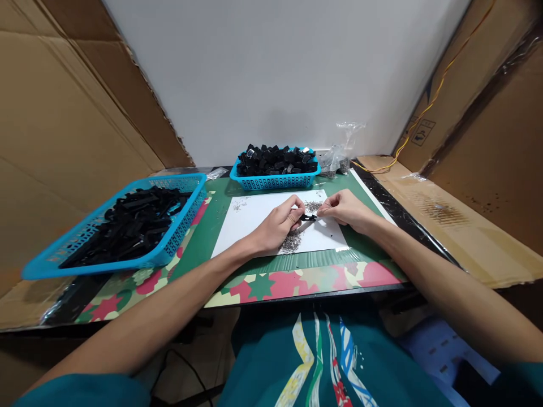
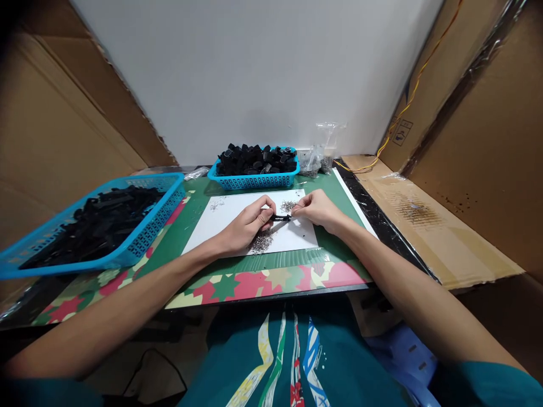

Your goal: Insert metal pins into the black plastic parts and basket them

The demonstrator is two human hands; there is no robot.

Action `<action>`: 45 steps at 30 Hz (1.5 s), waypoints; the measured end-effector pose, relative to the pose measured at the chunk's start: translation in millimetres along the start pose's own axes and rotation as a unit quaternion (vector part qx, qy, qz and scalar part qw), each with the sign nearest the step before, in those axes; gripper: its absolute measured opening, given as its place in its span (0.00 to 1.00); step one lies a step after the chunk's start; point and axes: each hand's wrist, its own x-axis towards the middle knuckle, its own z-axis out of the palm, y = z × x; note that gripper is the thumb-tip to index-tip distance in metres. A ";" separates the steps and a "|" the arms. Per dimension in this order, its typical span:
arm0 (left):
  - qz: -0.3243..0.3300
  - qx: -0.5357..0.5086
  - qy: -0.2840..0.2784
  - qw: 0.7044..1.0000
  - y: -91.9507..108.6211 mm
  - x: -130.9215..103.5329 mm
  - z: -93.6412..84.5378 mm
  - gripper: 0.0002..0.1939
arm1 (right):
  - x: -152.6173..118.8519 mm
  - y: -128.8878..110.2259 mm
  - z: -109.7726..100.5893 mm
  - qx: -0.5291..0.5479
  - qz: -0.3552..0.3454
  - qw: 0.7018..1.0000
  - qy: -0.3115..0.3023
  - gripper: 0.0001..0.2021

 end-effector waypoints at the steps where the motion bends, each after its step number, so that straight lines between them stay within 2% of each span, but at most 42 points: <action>1: 0.002 -0.003 0.001 1.000 -1.3 0.2 0.1 0.18 | -0.2 -0.4 0.3 -0.008 0.005 1.000 0.001 0.08; 5: -0.005 -0.010 -0.012 1.000 -4.9 0.2 1.3 0.18 | -1.9 -3.3 1.7 -0.059 0.007 0.998 0.007 0.05; 13: -0.009 -0.076 -0.019 0.997 -5.0 0.7 4.9 0.17 | -4.7 -4.0 8.8 -0.133 -0.036 0.989 0.052 0.04; 22: -0.018 -0.175 -0.019 0.984 -9.8 3.1 4.7 0.13 | -2.2 3.5 10.4 -0.180 -0.082 0.979 0.052 0.06; 30: -0.014 -0.179 0.002 0.984 -12.2 4.9 6.0 0.12 | -6.5 0.3 16.8 -0.178 -0.088 0.977 0.079 0.05; 37: -0.020 -0.161 0.008 0.987 -9.5 3.3 5.0 0.13 | -9.3 -10.4 19.7 -0.167 -0.048 0.982 0.069 0.05; 41: -0.024 -0.157 0.012 0.987 -8.3 2.1 4.7 0.15 | -8.7 -8.3 10.9 -0.166 -0.063 0.984 0.034 0.07; 45: -0.023 -0.145 0.009 0.989 -8.3 1.8 3.9 0.15 | -8.9 -7.1 -1.3 -0.209 -0.070 0.975 -0.001 0.11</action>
